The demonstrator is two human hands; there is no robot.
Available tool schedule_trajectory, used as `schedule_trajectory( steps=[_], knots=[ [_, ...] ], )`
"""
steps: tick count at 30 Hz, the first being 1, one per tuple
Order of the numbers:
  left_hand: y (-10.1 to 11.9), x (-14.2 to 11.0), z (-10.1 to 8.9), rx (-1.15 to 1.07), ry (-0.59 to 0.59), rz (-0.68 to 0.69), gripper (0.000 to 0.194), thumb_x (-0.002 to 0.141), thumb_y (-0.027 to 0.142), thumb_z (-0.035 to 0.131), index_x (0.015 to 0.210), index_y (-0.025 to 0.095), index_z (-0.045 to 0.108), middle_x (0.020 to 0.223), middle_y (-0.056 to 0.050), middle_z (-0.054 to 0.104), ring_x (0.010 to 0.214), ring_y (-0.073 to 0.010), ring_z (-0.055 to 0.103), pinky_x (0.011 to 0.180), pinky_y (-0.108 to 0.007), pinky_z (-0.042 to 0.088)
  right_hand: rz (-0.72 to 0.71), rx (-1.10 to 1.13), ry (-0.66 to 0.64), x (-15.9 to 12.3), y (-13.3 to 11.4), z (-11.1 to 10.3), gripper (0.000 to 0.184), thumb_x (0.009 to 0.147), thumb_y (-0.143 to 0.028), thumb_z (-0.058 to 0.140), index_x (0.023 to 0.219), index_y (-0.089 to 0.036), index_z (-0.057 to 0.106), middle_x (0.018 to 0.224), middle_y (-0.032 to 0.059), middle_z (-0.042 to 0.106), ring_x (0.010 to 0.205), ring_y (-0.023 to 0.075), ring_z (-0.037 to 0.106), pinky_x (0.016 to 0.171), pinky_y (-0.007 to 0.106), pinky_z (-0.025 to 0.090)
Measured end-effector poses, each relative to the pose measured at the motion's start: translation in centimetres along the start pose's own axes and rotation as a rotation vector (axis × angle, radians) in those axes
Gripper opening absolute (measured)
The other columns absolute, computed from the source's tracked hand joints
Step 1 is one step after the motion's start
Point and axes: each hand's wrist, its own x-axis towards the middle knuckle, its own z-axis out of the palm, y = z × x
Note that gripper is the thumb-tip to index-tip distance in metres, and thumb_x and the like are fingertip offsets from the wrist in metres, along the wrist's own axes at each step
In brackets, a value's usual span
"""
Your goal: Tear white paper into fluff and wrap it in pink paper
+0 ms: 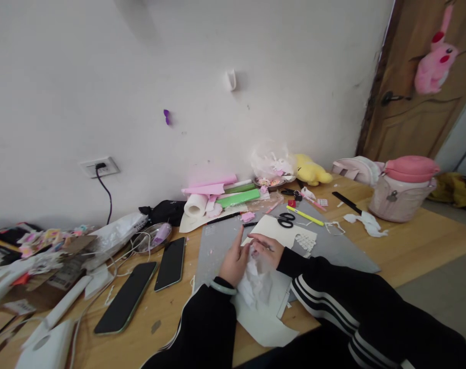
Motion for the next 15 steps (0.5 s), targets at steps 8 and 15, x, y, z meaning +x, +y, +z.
schedule_trajectory(
  steps=[8, 15],
  knots=[
    [-0.04, -0.03, 0.01, 0.003, 0.011, -0.004, 0.057, 0.082, 0.029, 0.033, 0.132, 0.011, 0.014, 0.049, 0.007, 0.039, 0.046, -0.0101, 0.038, 0.049, -0.02, 0.032, -0.017, -0.048, -0.013, -0.06, 0.1, 0.09, 0.044, 0.078, -0.044, 0.041, 0.11, -0.014, 0.049, 0.081, 0.0053, 0.058, 0.069, 0.0132, 0.055, 0.067, 0.028, 0.045],
    [0.01, -0.06, 0.02, -0.015, -0.011, 0.009, 0.056, 0.082, 0.029, 0.033, 0.132, 0.013, 0.013, 0.054, 0.005, 0.048, 0.051, -0.0111, 0.044, 0.054, -0.02, 0.036, -0.026, -0.102, -0.017, -0.19, -0.45, -0.05, 0.046, 0.079, -0.042, 0.041, 0.114, -0.013, 0.046, 0.078, 0.005, 0.058, 0.067, 0.0125, 0.054, 0.065, 0.028, 0.044]
  ],
)
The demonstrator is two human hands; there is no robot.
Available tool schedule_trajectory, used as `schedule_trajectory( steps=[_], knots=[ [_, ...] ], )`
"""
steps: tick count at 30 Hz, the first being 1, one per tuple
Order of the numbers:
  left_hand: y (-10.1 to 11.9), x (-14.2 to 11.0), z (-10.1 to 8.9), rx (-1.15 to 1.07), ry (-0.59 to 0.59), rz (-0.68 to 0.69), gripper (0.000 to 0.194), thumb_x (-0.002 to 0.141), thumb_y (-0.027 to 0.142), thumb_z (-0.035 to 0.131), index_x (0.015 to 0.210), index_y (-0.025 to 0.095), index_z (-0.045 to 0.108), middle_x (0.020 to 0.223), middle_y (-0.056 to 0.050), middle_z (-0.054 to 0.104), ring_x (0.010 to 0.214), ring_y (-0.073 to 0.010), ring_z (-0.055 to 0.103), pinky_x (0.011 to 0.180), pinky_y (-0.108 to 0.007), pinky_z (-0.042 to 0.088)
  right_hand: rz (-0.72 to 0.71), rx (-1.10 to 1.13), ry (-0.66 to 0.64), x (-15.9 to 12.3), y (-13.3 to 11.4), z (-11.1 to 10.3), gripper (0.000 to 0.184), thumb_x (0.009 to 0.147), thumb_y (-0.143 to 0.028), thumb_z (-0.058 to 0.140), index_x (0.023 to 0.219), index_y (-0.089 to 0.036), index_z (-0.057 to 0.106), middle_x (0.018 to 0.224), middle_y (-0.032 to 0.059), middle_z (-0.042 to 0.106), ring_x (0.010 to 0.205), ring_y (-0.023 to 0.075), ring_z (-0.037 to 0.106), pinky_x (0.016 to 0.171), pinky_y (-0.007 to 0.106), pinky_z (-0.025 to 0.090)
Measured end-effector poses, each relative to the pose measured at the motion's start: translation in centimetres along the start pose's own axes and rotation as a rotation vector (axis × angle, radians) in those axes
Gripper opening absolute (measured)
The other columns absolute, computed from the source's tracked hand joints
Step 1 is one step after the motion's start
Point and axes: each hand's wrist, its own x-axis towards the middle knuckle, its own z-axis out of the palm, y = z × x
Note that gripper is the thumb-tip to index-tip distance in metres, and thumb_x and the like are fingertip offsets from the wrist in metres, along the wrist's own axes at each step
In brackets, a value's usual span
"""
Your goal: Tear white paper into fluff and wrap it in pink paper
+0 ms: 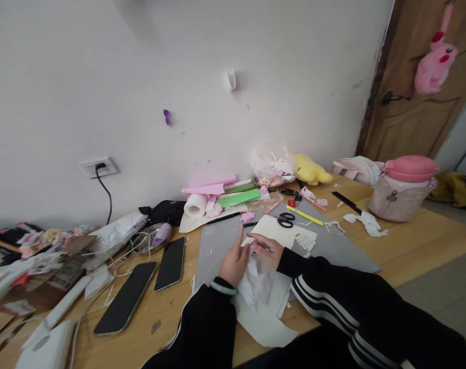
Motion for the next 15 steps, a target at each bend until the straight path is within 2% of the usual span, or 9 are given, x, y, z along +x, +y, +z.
schedule_trajectory(
  steps=[5, 8, 11, 15],
  knots=[
    [-0.14, 0.02, 0.02, -0.016, -0.01, 0.009, 0.055, 0.082, 0.029, 0.033, 0.132, 0.015, 0.015, 0.054, 0.005, 0.048, 0.053, -0.0117, 0.047, 0.055, -0.021, 0.038, -0.007, -0.029, 0.003, -0.03, -0.2, 0.0, 0.043, 0.079, -0.037, 0.041, 0.115, -0.014, 0.045, 0.077, 0.0037, 0.058, 0.067, 0.0117, 0.053, 0.065, 0.027, 0.044],
    [-0.36, 0.03, 0.09, 0.009, 0.015, 0.002, 0.054, 0.082, 0.029, 0.033, 0.131, 0.014, 0.017, 0.052, 0.006, 0.045, 0.049, -0.011, 0.043, 0.053, -0.021, 0.037, 0.003, -0.056, 0.005, 0.07, -0.11, 0.15, 0.042, 0.071, -0.031, 0.052, 0.111, -0.015, 0.048, 0.076, 0.0022, 0.058, 0.064, 0.0109, 0.053, 0.063, 0.026, 0.043],
    [-0.52, -0.02, 0.16, 0.015, 0.028, -0.008, 0.054, 0.082, 0.03, 0.033, 0.131, 0.012, 0.018, 0.051, 0.005, 0.045, 0.048, -0.011, 0.043, 0.052, -0.021, 0.037, -0.011, -0.093, -0.03, 0.21, -0.18, 0.23, 0.039, 0.06, -0.024, 0.06, 0.097, -0.016, 0.054, 0.081, 0.0029, 0.059, 0.062, 0.0108, 0.054, 0.061, 0.025, 0.044],
    [-0.55, -0.13, 0.14, 0.012, 0.029, 0.028, 0.051, 0.083, 0.031, 0.032, 0.129, 0.012, 0.022, 0.058, 0.001, 0.052, 0.053, -0.0127, 0.046, 0.058, -0.024, 0.039, -0.047, -0.152, -0.019, 0.33, -0.77, 0.11, 0.019, 0.06, -0.019, 0.057, 0.078, -0.015, 0.055, 0.069, 0.0007, 0.057, 0.058, 0.0105, 0.052, 0.059, 0.024, 0.043]
  ],
)
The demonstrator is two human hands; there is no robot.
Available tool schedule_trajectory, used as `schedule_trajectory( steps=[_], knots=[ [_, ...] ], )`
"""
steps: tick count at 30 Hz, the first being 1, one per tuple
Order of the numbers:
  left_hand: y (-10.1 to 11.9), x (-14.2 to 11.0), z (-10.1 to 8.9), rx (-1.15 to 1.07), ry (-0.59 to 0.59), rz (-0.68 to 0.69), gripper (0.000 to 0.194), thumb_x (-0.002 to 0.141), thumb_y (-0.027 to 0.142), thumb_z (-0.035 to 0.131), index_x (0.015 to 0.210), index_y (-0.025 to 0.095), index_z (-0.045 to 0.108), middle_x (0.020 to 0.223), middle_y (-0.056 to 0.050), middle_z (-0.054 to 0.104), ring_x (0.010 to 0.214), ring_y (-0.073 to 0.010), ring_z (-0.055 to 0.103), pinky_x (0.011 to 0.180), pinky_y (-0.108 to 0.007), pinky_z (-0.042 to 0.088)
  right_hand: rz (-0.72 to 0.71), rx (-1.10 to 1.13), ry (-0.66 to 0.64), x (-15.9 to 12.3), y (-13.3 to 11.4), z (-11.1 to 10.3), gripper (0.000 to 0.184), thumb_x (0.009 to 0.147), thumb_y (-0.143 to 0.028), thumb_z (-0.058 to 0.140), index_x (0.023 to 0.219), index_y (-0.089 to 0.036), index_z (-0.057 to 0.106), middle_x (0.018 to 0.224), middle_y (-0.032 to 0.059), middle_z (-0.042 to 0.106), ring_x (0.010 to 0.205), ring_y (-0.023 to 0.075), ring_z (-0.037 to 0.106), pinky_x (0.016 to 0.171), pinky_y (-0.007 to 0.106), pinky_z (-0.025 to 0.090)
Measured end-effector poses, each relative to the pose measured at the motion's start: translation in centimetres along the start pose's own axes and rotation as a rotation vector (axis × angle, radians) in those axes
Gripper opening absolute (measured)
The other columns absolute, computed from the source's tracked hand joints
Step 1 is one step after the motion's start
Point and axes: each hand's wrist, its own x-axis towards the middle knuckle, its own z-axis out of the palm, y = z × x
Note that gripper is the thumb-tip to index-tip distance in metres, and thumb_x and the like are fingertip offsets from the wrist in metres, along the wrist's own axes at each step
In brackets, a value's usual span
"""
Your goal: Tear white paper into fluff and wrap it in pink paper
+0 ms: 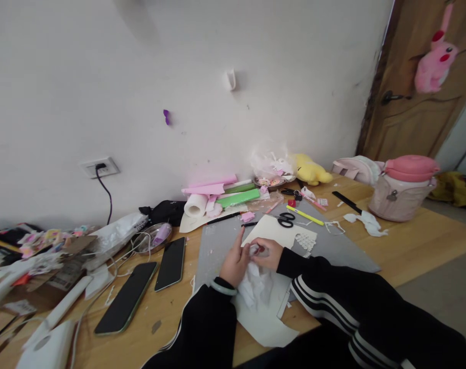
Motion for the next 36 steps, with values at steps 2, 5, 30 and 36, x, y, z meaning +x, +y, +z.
schedule_trajectory(
  steps=[2, 5, 30, 36],
  knots=[
    [0.05, -0.05, -0.04, 0.002, 0.005, 0.026, 0.051, 0.083, 0.032, 0.032, 0.129, 0.013, 0.024, 0.065, -0.001, 0.056, 0.057, -0.0136, 0.049, 0.063, -0.025, 0.04, -0.016, -0.032, 0.017, 0.03, -0.32, -0.15, 0.008, 0.061, -0.017, 0.053, 0.069, -0.016, 0.052, 0.061, -0.0011, 0.052, 0.056, 0.01, 0.05, 0.057, 0.024, 0.042],
    [0.15, -0.12, -0.09, 0.016, 0.004, 0.044, 0.05, 0.083, 0.033, 0.03, 0.129, 0.013, 0.024, 0.076, -0.004, 0.059, 0.063, -0.0145, 0.051, 0.069, -0.027, 0.04, -0.047, -0.077, 0.019, 0.02, -0.52, -0.24, 0.004, 0.062, -0.016, 0.05, 0.059, -0.016, 0.048, 0.055, -0.0021, 0.046, 0.053, 0.0098, 0.046, 0.055, 0.023, 0.04],
    [0.09, -0.16, 0.0, 0.115, -0.042, 0.028, 0.051, 0.085, 0.035, 0.027, 0.13, 0.011, 0.021, 0.062, -0.001, 0.055, 0.056, -0.0141, 0.05, 0.064, -0.026, 0.041, -0.054, -0.176, 0.099, 0.1, -0.4, -0.22, 0.011, 0.051, -0.007, 0.044, 0.054, -0.017, 0.042, 0.053, -0.004, 0.04, 0.05, 0.0082, 0.038, 0.051, 0.02, 0.034],
    [0.03, -0.11, -0.01, 0.102, -0.049, 0.018, 0.051, 0.085, 0.034, 0.027, 0.131, 0.013, 0.018, 0.065, 0.0, 0.054, 0.057, -0.0129, 0.048, 0.065, -0.026, 0.04, 0.063, -0.13, 0.188, 0.37, -0.21, -0.47, 0.011, 0.051, -0.009, 0.048, 0.053, -0.018, 0.041, 0.053, -0.0037, 0.043, 0.053, 0.0098, 0.041, 0.053, 0.022, 0.036]
  ],
)
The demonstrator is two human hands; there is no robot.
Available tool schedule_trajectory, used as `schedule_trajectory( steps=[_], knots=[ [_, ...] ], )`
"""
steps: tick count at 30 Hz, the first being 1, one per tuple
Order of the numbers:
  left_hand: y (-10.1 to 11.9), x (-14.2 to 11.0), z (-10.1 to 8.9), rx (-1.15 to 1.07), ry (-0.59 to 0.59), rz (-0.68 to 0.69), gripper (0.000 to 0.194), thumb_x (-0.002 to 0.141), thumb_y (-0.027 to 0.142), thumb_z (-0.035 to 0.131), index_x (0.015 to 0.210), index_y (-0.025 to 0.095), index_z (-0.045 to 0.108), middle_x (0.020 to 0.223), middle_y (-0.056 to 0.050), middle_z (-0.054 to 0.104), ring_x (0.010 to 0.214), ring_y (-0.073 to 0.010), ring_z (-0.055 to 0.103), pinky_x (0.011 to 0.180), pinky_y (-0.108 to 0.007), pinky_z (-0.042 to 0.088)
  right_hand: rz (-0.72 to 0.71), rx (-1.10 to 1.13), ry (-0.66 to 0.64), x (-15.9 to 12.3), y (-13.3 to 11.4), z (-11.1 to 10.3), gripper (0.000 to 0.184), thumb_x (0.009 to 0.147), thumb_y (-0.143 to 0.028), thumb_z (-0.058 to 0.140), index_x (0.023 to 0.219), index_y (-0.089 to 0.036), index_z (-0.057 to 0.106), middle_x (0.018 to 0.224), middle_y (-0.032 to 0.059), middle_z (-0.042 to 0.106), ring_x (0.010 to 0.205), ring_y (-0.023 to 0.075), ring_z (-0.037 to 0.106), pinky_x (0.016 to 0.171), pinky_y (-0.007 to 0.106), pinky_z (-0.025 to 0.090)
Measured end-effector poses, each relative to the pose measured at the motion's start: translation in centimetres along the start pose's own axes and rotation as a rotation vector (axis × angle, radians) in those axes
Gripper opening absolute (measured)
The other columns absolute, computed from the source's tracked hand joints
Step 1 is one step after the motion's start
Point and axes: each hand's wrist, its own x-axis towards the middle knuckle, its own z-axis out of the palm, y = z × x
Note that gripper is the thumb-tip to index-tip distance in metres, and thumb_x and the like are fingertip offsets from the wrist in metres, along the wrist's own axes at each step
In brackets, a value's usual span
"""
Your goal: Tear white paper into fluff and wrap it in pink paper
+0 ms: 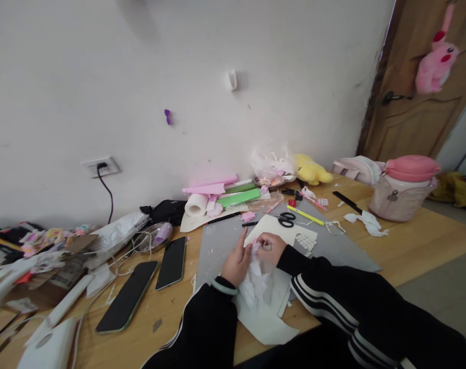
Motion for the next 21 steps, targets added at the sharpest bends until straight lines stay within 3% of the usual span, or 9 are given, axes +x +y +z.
schedule_trajectory(
  steps=[5, 11, 17, 19, 21],
  knots=[
    [0.03, 0.0, 0.0, -0.005, 0.001, 0.006, 0.051, 0.085, 0.033, 0.027, 0.13, 0.011, 0.019, 0.061, 0.0, 0.051, 0.058, -0.0135, 0.048, 0.065, -0.025, 0.04, 0.07, 0.049, 0.005, -0.07, 0.14, 0.19, 0.01, 0.053, -0.01, 0.048, 0.054, -0.018, 0.042, 0.054, -0.0036, 0.046, 0.055, 0.0103, 0.044, 0.055, 0.023, 0.037],
    [0.19, 0.01, 0.01, 0.015, 0.005, 0.017, 0.051, 0.085, 0.035, 0.027, 0.129, 0.01, 0.022, 0.054, 0.003, 0.047, 0.053, -0.0139, 0.047, 0.059, -0.024, 0.039, -0.107, 0.113, -0.138, -0.22, 0.31, 0.4, 0.012, 0.053, -0.006, 0.045, 0.059, -0.017, 0.044, 0.062, -0.0024, 0.047, 0.057, 0.0094, 0.046, 0.057, 0.023, 0.038],
    [0.42, -0.03, -0.2, 0.031, -0.009, -0.004, 0.052, 0.085, 0.033, 0.026, 0.13, 0.01, 0.019, 0.057, 0.001, 0.053, 0.054, -0.0146, 0.051, 0.06, -0.025, 0.041, -0.009, 0.074, -0.023, 0.0, 0.38, 0.34, 0.012, 0.055, -0.006, 0.045, 0.053, -0.017, 0.041, 0.059, -0.0016, 0.046, 0.058, 0.0105, 0.046, 0.056, 0.023, 0.039],
    [0.42, -0.05, -0.22, 0.011, -0.015, 0.001, 0.051, 0.085, 0.033, 0.026, 0.13, 0.01, 0.019, 0.066, -0.003, 0.059, 0.062, -0.0158, 0.055, 0.066, -0.026, 0.042, -0.051, 0.084, -0.05, -0.09, 0.65, 0.59, 0.01, 0.055, -0.007, 0.047, 0.056, -0.017, 0.045, 0.061, -0.0012, 0.048, 0.057, 0.0101, 0.046, 0.056, 0.023, 0.04],
    [0.34, -0.04, -0.19, -0.018, -0.009, 0.017, 0.05, 0.085, 0.033, 0.027, 0.13, 0.011, 0.02, 0.089, -0.008, 0.062, 0.082, -0.0171, 0.057, 0.076, -0.028, 0.04, -0.109, 0.107, -0.094, -0.21, 0.91, 0.79, 0.009, 0.056, -0.008, 0.049, 0.059, -0.016, 0.048, 0.067, 0.0005, 0.05, 0.058, 0.0098, 0.047, 0.056, 0.023, 0.041]
  ],
)
